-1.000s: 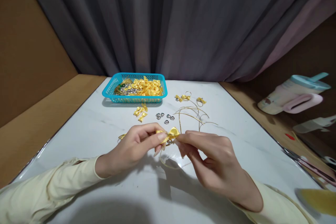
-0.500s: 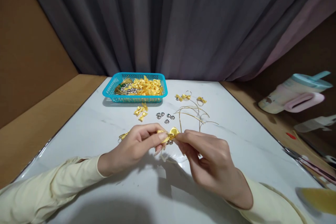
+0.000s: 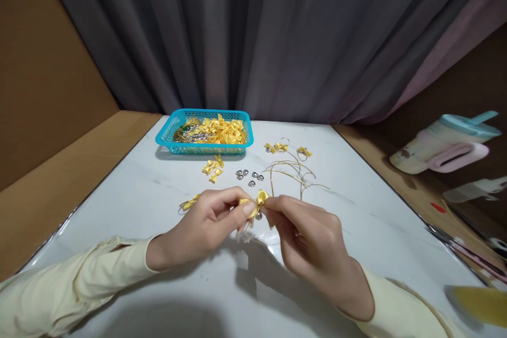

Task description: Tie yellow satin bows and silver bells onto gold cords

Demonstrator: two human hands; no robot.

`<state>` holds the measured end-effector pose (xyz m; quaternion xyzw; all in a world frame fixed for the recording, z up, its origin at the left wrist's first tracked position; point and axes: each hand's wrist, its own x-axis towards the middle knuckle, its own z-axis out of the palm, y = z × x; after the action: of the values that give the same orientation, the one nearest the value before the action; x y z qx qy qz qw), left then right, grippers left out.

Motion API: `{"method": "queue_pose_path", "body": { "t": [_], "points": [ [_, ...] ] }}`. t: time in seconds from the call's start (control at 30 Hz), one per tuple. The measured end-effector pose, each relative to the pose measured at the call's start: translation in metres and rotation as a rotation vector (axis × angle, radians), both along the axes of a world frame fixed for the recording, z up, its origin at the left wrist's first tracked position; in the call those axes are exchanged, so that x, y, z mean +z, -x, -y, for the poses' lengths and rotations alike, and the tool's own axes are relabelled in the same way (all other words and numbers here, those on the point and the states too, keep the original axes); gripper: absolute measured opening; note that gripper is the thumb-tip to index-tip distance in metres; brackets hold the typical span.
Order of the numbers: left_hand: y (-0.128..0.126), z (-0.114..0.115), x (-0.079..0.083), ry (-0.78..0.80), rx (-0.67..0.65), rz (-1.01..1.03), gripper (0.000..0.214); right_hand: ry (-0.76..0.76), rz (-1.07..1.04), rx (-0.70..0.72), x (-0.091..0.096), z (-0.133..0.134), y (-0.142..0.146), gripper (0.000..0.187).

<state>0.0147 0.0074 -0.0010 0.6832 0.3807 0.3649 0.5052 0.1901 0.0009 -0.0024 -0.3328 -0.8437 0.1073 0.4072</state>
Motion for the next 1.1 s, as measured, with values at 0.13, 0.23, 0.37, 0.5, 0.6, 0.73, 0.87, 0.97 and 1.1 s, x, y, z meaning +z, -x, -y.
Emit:
{"method": "queue_pose_path", "body": {
  "t": [0.13, 0.23, 0.37, 0.5, 0.6, 0.73, 0.87, 0.97, 1.1],
  "points": [
    [0.001, -0.002, 0.000, -0.075, 0.043, 0.002, 0.023, 0.178, 0.067, 0.030, 0.011, -0.008, -0.007, 0.014],
    [0.001, -0.003, -0.002, -0.113, 0.057, -0.013, 0.023, 0.274, 0.137, 0.061, 0.015, -0.011, -0.012, 0.015],
    [0.000, -0.002, -0.003, -0.140, 0.071, -0.027, 0.023, 0.351, 0.170, 0.093, 0.015, -0.013, -0.013, 0.018],
    [0.000, -0.003, -0.004, -0.149, 0.079, -0.025, 0.023, 0.364, 0.133, 0.109, 0.016, -0.011, -0.009, 0.020],
    [-0.001, -0.004, -0.005, -0.154, 0.074, -0.041, 0.023, 0.304, 0.098, 0.096, 0.013, -0.009, -0.006, 0.018],
    [0.000, -0.004, -0.008, -0.197, 0.064, -0.106, 0.022, 0.145, 0.097, 0.076, 0.007, -0.011, -0.007, 0.017],
    [0.001, -0.006, -0.011, -0.367, 0.084, -0.168, 0.018, 0.077, 0.246, 0.045, 0.012, -0.018, -0.016, 0.013],
    [0.000, -0.007, -0.014, -0.523, 0.049, -0.203, 0.016, 0.014, 0.293, -0.001, 0.022, -0.019, -0.020, 0.009],
    [-0.001, -0.006, -0.015, -0.628, 0.000, -0.244, 0.018, -0.069, 0.367, 0.148, 0.025, -0.016, -0.016, 0.018]
  ]
}}
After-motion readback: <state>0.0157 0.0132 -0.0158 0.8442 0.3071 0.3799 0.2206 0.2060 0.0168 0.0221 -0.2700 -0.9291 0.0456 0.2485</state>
